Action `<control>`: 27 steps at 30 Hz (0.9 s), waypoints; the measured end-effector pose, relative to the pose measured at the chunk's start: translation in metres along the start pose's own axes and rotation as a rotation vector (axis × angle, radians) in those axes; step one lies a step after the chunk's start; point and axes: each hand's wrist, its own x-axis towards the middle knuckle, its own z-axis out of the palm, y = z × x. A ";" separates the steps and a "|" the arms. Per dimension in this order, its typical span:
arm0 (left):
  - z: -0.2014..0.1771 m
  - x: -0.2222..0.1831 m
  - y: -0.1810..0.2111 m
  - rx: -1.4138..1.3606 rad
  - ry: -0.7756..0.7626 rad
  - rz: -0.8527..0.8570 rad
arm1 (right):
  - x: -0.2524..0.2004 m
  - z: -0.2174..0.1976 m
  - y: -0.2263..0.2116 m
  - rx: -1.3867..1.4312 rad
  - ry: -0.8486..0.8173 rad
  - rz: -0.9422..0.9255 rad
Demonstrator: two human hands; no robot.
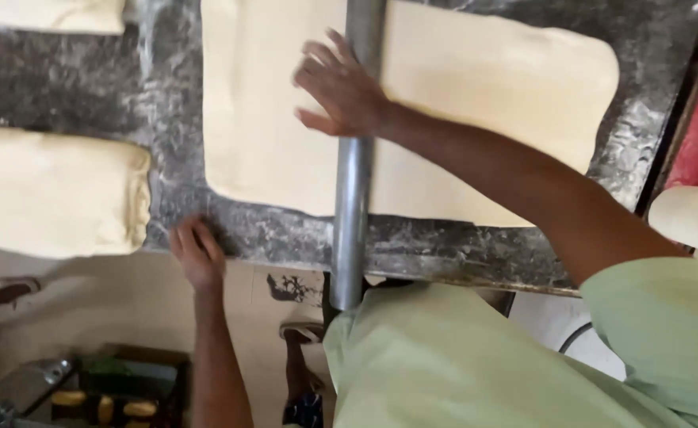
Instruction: The person is folding and rolling out large sheets of dough on a floured production surface.
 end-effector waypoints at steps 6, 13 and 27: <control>0.010 0.068 -0.024 0.063 0.022 0.072 | -0.022 -0.002 0.029 -0.002 0.101 -0.068; 0.000 0.074 -0.021 0.058 0.020 0.012 | 0.087 0.035 -0.004 0.033 0.113 -0.095; -0.068 0.003 -0.003 0.059 -0.277 -0.365 | 0.230 0.101 -0.083 -0.064 -0.005 -0.175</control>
